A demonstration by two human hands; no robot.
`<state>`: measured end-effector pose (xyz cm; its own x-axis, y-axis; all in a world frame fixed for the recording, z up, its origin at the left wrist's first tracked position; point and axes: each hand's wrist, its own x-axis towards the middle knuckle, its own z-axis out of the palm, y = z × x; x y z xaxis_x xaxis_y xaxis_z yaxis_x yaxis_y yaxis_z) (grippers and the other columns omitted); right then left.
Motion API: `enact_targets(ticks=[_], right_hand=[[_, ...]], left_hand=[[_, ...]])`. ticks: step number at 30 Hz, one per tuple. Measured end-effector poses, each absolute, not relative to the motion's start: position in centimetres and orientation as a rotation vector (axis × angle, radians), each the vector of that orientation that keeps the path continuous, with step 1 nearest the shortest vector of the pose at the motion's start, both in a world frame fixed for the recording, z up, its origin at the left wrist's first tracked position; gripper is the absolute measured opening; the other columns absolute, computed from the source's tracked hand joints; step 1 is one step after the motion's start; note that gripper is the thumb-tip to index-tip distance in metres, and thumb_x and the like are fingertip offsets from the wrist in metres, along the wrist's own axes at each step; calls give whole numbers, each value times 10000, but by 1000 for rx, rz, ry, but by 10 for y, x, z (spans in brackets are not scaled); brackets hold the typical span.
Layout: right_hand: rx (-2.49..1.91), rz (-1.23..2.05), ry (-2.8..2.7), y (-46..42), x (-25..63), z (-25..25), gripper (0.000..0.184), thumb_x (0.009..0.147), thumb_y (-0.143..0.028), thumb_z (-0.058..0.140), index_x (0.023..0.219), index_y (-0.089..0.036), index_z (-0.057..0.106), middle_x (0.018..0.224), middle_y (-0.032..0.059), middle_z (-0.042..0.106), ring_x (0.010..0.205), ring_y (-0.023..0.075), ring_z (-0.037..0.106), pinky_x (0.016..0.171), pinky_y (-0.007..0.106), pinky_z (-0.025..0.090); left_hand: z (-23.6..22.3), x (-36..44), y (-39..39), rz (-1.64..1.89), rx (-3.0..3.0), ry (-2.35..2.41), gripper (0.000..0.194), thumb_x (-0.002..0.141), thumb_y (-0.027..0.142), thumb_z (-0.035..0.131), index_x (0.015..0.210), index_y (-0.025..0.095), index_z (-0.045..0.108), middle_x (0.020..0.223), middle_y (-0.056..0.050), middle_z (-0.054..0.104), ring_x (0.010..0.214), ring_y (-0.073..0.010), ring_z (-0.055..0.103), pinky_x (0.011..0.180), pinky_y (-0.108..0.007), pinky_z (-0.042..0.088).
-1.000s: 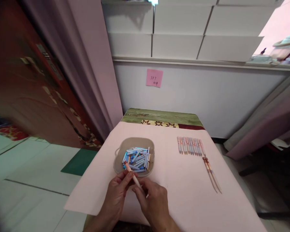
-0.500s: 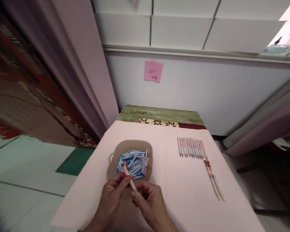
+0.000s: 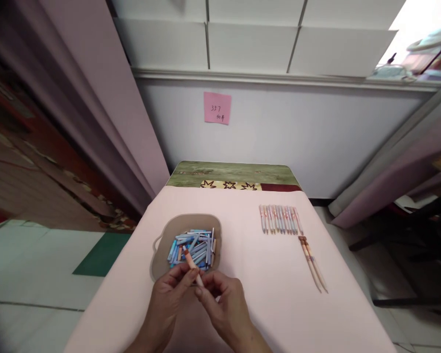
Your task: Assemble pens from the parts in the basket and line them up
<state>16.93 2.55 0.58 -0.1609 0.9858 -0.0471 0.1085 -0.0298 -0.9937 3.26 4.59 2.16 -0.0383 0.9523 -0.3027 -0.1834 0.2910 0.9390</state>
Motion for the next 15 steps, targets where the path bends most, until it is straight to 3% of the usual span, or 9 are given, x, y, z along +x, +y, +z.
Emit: enact_targets(ticks=[5, 7, 10, 15], right_hand=[[-1300, 1177, -1317, 27, 188, 4, 263, 827, -421, 608, 837, -175, 701, 731, 29, 672, 668, 145, 580, 630, 216, 448], [-1349, 1147, -1214, 27, 197, 3, 288, 800, -447, 635, 839, -171, 708, 713, 31, 665, 646, 148, 571, 602, 217, 446], [-1386, 1156, -1091, 25, 204, 0, 328, 771, -475, 656, 839, -159, 711, 651, 25, 632, 593, 142, 540, 537, 212, 425], [-1339, 1252, -996, 12, 202, -2, 346, 754, -492, 670, 830, -156, 709, 646, 24, 615, 625, 150, 553, 524, 207, 417]], left_hand=[[32, -4, 79, 1245, 1044, 1367, 292, 718, 390, 678, 909, 170, 678, 917, -59, 709, 814, -190, 634, 735, -281, 490], [31, -25, 95, 1290, 1286, 1560, 249, 746, 364, 647, 908, 176, 665, 874, -44, 699, 793, -182, 625, 723, -277, 482], [21, -38, 112, 933, 1759, 1788, 131, 776, 267, 589, 826, 194, 685, 778, -18, 678, 680, -158, 588, 677, -270, 456], [-6, -8, 126, 265, 2232, 1725, 200, 779, 151, 551, 817, 231, 730, 902, -54, 691, 951, -198, 594, 848, -287, 409]])
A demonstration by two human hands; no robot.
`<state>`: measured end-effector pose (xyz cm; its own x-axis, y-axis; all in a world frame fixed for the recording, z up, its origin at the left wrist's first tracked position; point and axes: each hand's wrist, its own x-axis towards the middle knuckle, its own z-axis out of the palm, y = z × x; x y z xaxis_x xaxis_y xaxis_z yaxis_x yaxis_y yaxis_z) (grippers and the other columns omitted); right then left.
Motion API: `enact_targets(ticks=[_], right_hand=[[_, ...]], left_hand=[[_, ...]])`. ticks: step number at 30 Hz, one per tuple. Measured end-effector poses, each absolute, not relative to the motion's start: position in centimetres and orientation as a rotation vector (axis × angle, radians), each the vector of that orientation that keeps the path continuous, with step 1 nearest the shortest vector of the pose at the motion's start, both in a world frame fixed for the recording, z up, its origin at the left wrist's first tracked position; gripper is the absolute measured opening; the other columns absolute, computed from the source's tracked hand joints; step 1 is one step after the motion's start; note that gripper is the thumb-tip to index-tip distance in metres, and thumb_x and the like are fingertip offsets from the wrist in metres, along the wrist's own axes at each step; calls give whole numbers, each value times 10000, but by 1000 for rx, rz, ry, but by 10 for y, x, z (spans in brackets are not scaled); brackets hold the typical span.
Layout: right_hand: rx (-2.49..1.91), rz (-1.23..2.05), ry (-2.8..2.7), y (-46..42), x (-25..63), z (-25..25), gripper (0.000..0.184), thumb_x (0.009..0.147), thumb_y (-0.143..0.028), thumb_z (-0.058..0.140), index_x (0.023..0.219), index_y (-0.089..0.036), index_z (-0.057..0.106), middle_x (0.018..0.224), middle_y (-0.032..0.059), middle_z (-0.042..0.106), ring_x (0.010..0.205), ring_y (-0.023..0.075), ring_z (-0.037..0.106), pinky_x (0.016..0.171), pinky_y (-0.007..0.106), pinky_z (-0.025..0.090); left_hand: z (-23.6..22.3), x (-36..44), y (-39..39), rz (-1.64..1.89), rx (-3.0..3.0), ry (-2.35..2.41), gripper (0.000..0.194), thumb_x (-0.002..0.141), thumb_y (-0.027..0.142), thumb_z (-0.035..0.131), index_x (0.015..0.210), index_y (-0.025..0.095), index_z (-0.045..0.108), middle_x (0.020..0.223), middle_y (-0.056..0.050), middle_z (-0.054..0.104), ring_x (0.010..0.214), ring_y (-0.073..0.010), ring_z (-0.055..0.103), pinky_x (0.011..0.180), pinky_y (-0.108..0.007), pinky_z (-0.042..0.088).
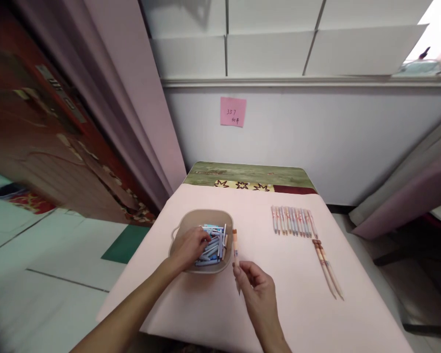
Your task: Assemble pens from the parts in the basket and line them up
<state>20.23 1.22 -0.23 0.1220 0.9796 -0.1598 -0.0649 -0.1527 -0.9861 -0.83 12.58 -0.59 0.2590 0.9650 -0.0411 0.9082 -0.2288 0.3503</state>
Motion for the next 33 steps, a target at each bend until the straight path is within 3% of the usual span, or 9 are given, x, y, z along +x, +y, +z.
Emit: enact_targets(ticks=[6, 13, 23, 33], right_hand=[[-1359, 1268, -945, -1, 211, -6, 392, 739, -503, 685, 907, -151, 719, 676, 35, 639, 653, 161, 572, 534, 213, 430], [-1334, 1274, -978, -8, 213, -7, 378, 741, -517, 677, 855, -158, 713, 701, 42, 651, 651, 166, 580, 526, 222, 432], [-1264, 1298, -1038, -17, 211, -8, 375, 773, -517, 646, 831, -152, 709, 666, 34, 625, 597, 145, 541, 519, 222, 427], [-1244, 1344, -1082, -26, 202, -17, 399, 791, -525, 622, 825, -135, 699, 604, 0, 539, 544, 112, 449, 514, 214, 391]], left_hand=[[-9, -1, 140, 156, 2236, 1863, 222, 791, 162, 528, 898, 176, 723, 957, -130, 676, 984, -247, 577, 852, -340, 395], [-3, -6, 147, 63, 2271, 1831, 174, 757, 173, 579, 849, 196, 724, 971, -108, 695, 981, -244, 596, 843, -319, 406], [-9, 14, 156, -56, 2250, 1861, 205, 725, 113, 580, 867, 108, 727, 1004, -229, 696, 1016, -296, 626, 903, -357, 417], [2, 16, 154, 197, 2066, 1882, 112, 653, 100, 612, 694, 110, 716, 897, -216, 718, 967, -337, 643, 848, -384, 441]])
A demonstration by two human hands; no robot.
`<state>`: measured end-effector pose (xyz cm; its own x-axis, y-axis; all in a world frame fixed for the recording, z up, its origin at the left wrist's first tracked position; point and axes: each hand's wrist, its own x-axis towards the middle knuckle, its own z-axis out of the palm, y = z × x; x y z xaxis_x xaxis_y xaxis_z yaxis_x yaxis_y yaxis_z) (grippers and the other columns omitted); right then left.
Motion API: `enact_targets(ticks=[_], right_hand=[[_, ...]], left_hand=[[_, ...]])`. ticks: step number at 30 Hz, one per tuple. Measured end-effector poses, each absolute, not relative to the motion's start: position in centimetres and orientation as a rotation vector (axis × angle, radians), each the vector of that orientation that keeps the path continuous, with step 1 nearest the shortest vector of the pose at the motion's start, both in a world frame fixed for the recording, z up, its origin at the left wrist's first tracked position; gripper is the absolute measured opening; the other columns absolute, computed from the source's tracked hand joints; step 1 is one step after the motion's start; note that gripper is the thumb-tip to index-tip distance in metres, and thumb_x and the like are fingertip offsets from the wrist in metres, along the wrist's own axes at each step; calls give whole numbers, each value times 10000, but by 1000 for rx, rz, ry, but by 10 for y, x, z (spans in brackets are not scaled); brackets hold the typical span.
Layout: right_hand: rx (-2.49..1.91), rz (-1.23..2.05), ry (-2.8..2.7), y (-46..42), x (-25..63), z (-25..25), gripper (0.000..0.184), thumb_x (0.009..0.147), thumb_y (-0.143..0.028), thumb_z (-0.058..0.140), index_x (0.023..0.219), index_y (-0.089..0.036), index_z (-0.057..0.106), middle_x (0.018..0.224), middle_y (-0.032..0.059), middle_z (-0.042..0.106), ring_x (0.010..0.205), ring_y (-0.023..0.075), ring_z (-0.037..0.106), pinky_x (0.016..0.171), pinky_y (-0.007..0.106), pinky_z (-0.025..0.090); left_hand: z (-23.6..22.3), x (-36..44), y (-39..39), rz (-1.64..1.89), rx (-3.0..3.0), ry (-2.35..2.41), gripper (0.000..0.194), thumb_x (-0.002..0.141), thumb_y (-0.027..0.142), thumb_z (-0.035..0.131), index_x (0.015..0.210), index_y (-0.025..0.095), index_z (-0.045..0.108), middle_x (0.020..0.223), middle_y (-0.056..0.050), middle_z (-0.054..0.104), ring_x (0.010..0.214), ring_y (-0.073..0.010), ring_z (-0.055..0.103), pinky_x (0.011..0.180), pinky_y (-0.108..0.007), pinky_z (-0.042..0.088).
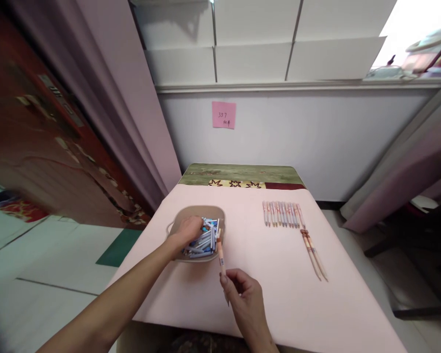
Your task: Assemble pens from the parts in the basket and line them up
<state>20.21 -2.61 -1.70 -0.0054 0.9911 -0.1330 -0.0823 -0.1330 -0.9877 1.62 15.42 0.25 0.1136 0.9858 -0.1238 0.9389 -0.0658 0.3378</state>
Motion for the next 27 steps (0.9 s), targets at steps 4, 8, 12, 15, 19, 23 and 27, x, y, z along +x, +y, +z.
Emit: enact_targets(ticks=[4, 8, 12, 15, 19, 23, 27], right_hand=[[-1269, 1313, -1116, -29, 199, -20, 403, 789, -531, 619, 818, -137, 699, 609, 4, 547, 533, 110, 446, 490, 209, 374], [-1290, 1224, -1243, -33, 190, -18, 366, 816, -504, 596, 801, -153, 701, 641, 17, 591, 570, 127, 490, 522, 213, 401], [-1283, 1079, -1379, -37, 182, -12, 312, 840, -449, 580, 802, -168, 711, 684, 30, 642, 640, 151, 542, 616, 228, 444], [-1301, 1043, -1415, -41, 179, -10, 296, 844, -431, 578, 792, -171, 711, 691, 32, 655, 644, 153, 547, 619, 226, 446], [-1328, 1065, -1428, -48, 175, -12, 301, 845, -434, 579, 776, -169, 704, 680, 29, 648, 641, 151, 541, 613, 220, 442], [-1352, 1079, -1399, -54, 170, -14, 328, 844, -460, 575, 782, -166, 704, 685, 29, 643, 646, 153, 530, 616, 227, 433], [-1354, 1093, -1384, -57, 167, -15, 346, 834, -482, 581, 786, -165, 713, 687, 32, 645, 640, 156, 523, 610, 231, 427]], left_hand=[[20, 9, 134, 470, 1950, 1832, 171, 740, 241, 606, 821, 131, 708, 875, -148, 719, 912, -289, 656, 797, -360, 475], [31, 15, 88, 1099, 1132, 1370, 307, 811, 371, 575, 983, 129, 654, 887, -109, 718, 768, -192, 676, 704, -304, 526], [34, 25, 50, 1136, 426, 929, 187, 732, 241, 697, 884, 136, 666, 860, -84, 734, 764, -176, 694, 738, -293, 554], [36, 26, 38, 1147, 327, 925, 168, 734, 199, 700, 882, 132, 660, 834, -84, 741, 732, -169, 699, 691, -268, 562], [35, 24, 31, 1163, 354, 910, 169, 732, 206, 705, 874, 125, 660, 827, -91, 741, 725, -173, 698, 696, -273, 561], [35, 22, 25, 1179, 389, 915, 188, 710, 230, 725, 859, 131, 663, 819, -81, 738, 724, -168, 693, 697, -267, 554], [36, 19, 19, 1205, 412, 917, 215, 685, 236, 748, 852, 126, 669, 802, -83, 736, 723, -167, 689, 694, -264, 547]])
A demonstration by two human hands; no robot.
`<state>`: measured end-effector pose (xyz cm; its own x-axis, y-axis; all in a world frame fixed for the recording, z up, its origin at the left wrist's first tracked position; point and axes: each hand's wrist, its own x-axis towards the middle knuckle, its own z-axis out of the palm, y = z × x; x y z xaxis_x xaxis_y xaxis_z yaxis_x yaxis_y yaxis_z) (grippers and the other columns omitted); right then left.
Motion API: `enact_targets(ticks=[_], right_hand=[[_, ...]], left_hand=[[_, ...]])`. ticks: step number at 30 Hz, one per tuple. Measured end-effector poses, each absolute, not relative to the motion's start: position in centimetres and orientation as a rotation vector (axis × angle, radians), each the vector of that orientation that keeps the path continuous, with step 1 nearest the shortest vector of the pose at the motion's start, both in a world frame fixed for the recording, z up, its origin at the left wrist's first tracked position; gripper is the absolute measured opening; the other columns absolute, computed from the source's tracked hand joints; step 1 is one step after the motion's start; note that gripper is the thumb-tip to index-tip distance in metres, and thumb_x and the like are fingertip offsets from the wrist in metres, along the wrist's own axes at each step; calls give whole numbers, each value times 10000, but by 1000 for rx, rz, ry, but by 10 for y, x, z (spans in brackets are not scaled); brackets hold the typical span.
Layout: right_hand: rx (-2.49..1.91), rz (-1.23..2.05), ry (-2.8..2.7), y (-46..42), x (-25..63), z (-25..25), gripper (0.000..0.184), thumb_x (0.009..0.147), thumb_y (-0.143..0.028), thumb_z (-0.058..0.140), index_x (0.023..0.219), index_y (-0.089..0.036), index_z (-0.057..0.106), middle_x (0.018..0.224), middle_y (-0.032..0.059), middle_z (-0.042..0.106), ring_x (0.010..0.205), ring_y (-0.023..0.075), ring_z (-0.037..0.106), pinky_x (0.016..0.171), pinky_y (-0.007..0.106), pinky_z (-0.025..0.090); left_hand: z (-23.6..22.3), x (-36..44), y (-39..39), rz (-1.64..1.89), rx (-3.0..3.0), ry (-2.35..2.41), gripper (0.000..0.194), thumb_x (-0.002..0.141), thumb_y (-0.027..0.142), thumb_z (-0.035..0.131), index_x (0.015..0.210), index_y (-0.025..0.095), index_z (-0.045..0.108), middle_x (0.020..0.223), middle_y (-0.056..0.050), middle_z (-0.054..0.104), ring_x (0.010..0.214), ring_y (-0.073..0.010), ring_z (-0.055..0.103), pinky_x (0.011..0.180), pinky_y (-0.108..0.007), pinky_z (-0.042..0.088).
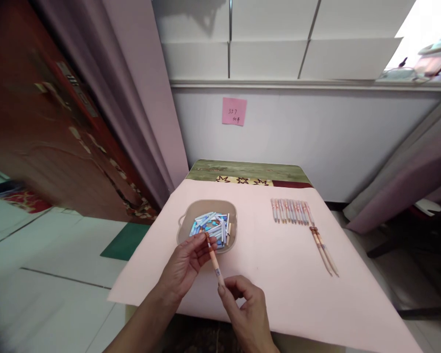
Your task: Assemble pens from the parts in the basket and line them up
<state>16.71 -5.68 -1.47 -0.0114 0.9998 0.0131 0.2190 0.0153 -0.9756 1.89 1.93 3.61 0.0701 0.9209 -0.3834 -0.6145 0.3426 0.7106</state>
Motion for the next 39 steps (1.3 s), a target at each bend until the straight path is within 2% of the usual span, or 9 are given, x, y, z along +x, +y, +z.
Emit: enact_targets(ticks=[6, 10, 17, 24, 28, 32, 35, 37, 39], right_hand=[[-1357, 1093, -1379, -57, 167, -21, 315, 839, -450, 590, 788, -165, 715, 694, 33, 650, 640, 149, 529, 606, 221, 433], [-1374, 1075, -1323, -57, 168, -25, 283, 804, -436, 634, 886, -171, 687, 677, 19, 633, 632, 151, 548, 610, 221, 451], [-1454, 912, -1405, -57, 168, -23, 181, 806, -363, 643, 754, -190, 632, 660, 14, 638, 622, 149, 576, 618, 212, 455], [-1505, 824, -1446, -51, 172, -33, 208, 826, -395, 613, 788, -196, 661, 689, 13, 651, 565, 129, 563, 516, 199, 434], [-1465, 758, -1460, -50, 171, -35, 209, 837, -392, 601, 790, -199, 665, 678, 6, 644, 575, 126, 567, 549, 200, 455], [-1483, 689, -1445, -46, 182, -36, 222, 840, -403, 598, 812, -195, 671, 693, 10, 646, 589, 130, 572, 552, 204, 459], [-1597, 571, -1353, -34, 208, -39, 264, 833, -444, 596, 846, -193, 678, 678, 9, 640, 594, 139, 569, 555, 216, 457], [-1700, 443, -1276, -23, 236, -42, 301, 823, -479, 591, 865, -194, 679, 684, 9, 649, 606, 145, 580, 598, 231, 466], [-1821, 271, -1213, -13, 267, -45, 339, 800, -514, 593, 867, -194, 686, 717, 20, 670, 628, 159, 600, 623, 247, 462]], left_hand=[[32, 19, 14, 1226, 509, 961, 231, 655, 265, 769, 803, 117, 672, 792, -94, 735, 708, -173, 677, 667, -279, 536], [29, 24, 14, 1233, 533, 992, 243, 659, 278, 764, 815, 122, 661, 798, -89, 731, 714, -171, 670, 652, -279, 531], [27, 32, 15, 1221, 556, 1019, 240, 653, 278, 768, 785, 130, 632, 786, -82, 723, 705, -173, 663, 655, -296, 532], [21, 36, 17, 1241, 583, 1003, 249, 657, 273, 770, 797, 135, 619, 776, -74, 720, 727, -178, 661, 704, -322, 535], [21, 38, 16, 1263, 641, 1018, 273, 690, 318, 746, 853, 136, 624, 839, -88, 720, 775, -185, 662, 733, -326, 530], [6, 36, -2, 1263, 924, 1137, 283, 806, 404, 618, 935, 152, 630, 902, -90, 711, 775, -174, 649, 727, -302, 519], [-24, 26, -20, 1017, 1366, 1227, 231, 858, 389, 547, 845, 178, 638, 750, -42, 678, 611, -136, 580, 580, -237, 468], [-48, 17, -27, 914, 1694, 1244, 211, 859, 360, 550, 757, 191, 626, 670, -19, 627, 608, -136, 562, 593, -230, 449], [-68, 10, -29, 899, 1864, 1258, 185, 876, 329, 528, 778, 202, 619, 699, -18, 631, 660, -144, 587, 639, -229, 451]])
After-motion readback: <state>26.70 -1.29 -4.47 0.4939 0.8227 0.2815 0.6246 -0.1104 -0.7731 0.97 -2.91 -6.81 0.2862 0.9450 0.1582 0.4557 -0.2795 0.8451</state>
